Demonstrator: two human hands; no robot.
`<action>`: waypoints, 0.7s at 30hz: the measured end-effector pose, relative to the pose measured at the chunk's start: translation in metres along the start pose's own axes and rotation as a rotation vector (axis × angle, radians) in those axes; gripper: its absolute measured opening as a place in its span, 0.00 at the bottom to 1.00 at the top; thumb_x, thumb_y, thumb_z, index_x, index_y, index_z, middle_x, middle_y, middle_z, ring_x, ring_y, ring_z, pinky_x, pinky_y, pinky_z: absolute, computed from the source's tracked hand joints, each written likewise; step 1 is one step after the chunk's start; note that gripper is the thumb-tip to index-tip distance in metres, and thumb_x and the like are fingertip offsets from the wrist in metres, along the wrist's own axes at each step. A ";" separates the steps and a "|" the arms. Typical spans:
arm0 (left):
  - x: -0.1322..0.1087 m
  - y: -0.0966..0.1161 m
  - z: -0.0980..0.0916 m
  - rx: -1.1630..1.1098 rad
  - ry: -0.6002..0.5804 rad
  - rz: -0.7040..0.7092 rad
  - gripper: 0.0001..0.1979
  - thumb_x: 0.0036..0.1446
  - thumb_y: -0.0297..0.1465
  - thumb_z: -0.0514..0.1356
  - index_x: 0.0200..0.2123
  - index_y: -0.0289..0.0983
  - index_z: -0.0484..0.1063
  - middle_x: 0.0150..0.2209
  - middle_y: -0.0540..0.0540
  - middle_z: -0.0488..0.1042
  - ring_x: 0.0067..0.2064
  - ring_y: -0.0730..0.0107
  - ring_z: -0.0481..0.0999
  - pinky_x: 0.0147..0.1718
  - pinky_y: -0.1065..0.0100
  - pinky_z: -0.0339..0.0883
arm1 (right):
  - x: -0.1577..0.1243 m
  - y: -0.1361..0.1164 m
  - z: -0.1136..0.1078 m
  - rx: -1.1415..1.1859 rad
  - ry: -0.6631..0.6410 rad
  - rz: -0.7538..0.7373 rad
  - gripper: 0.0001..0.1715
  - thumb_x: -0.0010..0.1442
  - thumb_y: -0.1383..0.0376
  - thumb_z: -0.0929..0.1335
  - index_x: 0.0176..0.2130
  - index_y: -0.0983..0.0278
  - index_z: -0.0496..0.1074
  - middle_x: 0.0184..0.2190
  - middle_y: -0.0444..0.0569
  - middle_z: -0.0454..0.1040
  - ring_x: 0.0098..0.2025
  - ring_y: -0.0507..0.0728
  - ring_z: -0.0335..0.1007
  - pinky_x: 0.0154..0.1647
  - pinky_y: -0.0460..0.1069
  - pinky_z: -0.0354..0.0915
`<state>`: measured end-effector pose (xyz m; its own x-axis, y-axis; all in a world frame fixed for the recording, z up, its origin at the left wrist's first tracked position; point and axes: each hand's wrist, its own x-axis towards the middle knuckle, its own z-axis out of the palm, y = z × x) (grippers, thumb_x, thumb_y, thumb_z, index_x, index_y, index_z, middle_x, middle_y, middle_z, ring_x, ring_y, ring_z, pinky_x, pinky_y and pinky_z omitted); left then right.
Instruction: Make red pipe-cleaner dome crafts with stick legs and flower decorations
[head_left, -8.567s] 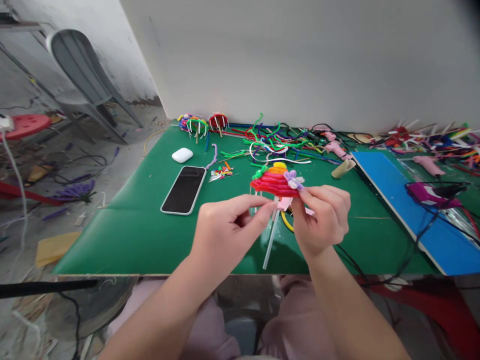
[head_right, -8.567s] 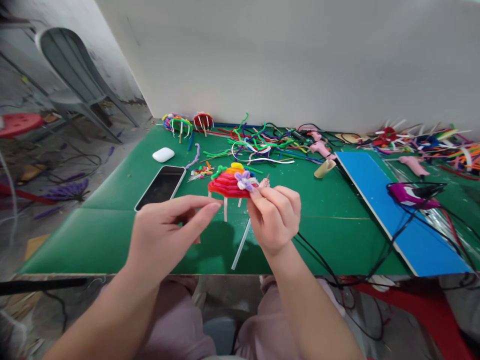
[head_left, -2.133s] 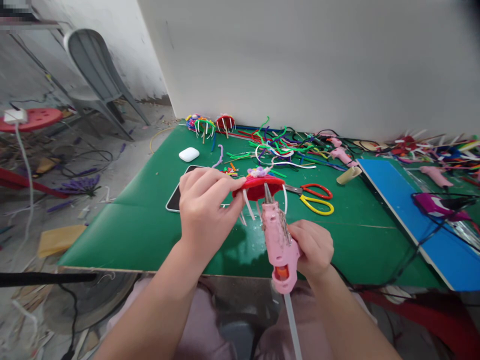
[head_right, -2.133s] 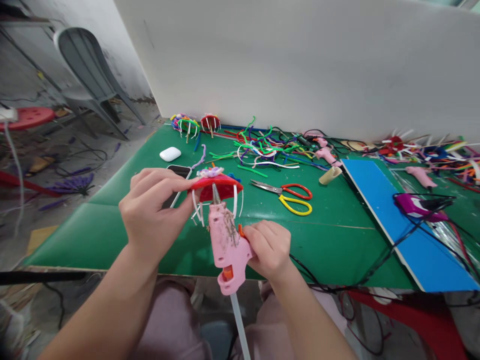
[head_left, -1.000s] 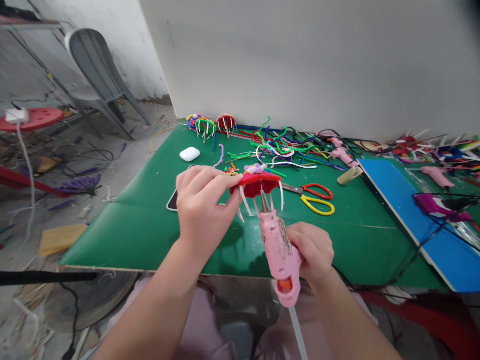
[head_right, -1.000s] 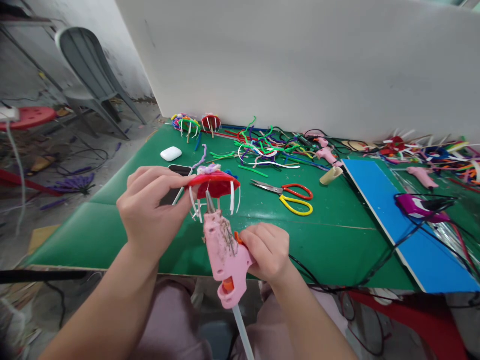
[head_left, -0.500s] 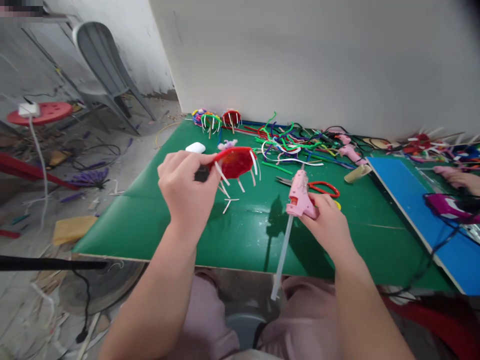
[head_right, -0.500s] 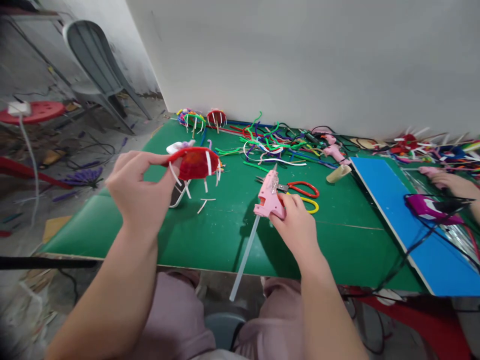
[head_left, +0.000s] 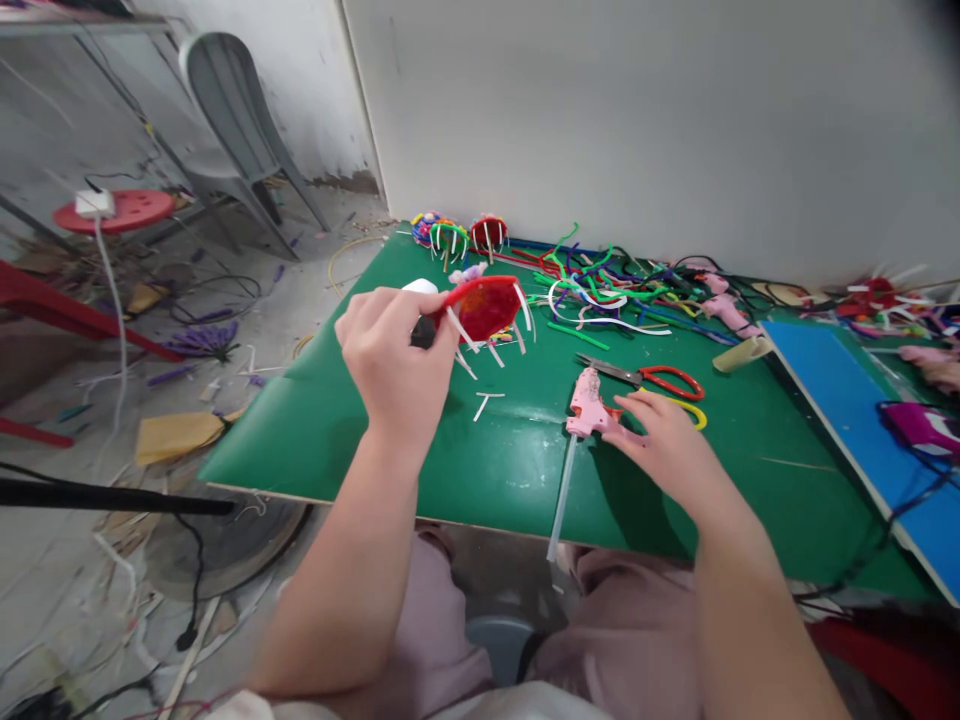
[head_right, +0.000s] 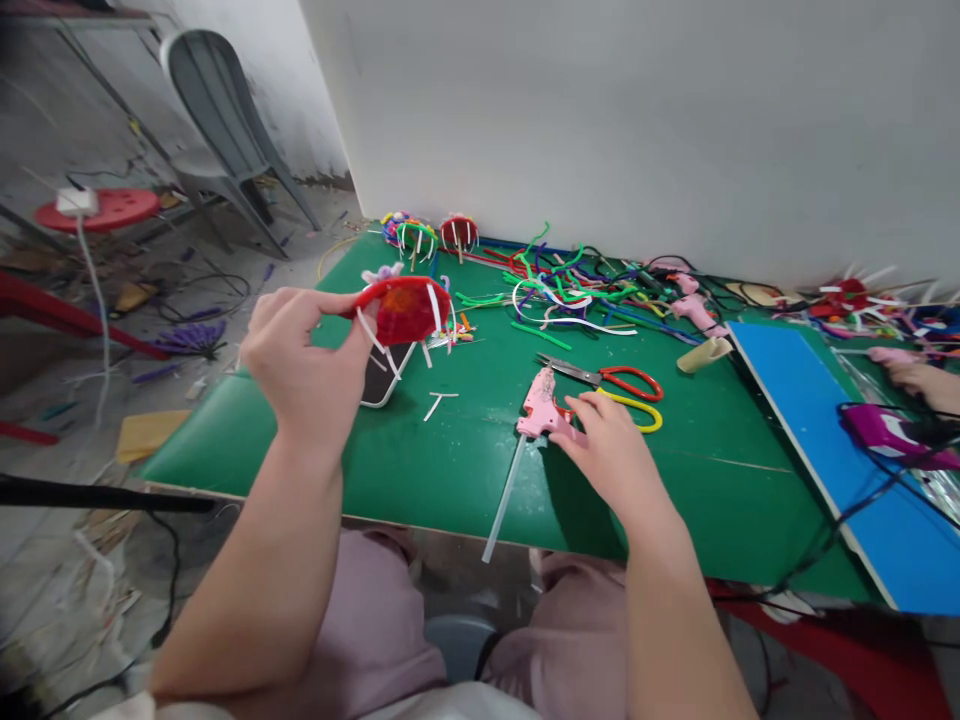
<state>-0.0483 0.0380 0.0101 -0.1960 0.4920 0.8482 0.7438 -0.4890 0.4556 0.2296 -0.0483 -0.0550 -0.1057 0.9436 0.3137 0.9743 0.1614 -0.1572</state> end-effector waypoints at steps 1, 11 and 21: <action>0.000 0.000 0.000 -0.005 -0.003 -0.012 0.03 0.48 0.29 0.63 0.25 0.39 0.71 0.26 0.50 0.72 0.31 0.69 0.67 0.33 0.63 0.59 | 0.005 -0.008 -0.005 0.028 0.069 -0.003 0.20 0.56 0.58 0.68 0.46 0.66 0.71 0.43 0.56 0.72 0.46 0.63 0.68 0.46 0.58 0.65; 0.000 0.002 -0.003 -0.049 -0.048 -0.013 0.03 0.49 0.26 0.62 0.27 0.39 0.71 0.28 0.51 0.72 0.33 0.70 0.68 0.37 0.65 0.59 | 0.087 -0.111 0.040 0.038 -0.306 -0.364 0.12 0.59 0.71 0.63 0.40 0.66 0.74 0.38 0.54 0.74 0.43 0.60 0.66 0.41 0.52 0.62; 0.000 0.001 -0.002 -0.049 -0.024 0.026 0.02 0.50 0.27 0.61 0.28 0.39 0.71 0.27 0.51 0.72 0.33 0.69 0.69 0.36 0.65 0.59 | 0.095 -0.108 0.050 0.256 -0.249 -0.172 0.09 0.57 0.72 0.63 0.33 0.66 0.72 0.35 0.54 0.75 0.42 0.59 0.68 0.42 0.52 0.62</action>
<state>-0.0487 0.0358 0.0111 -0.1613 0.4959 0.8533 0.7159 -0.5364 0.4470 0.1047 0.0388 -0.0552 -0.3384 0.9328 0.1242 0.8603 0.3601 -0.3608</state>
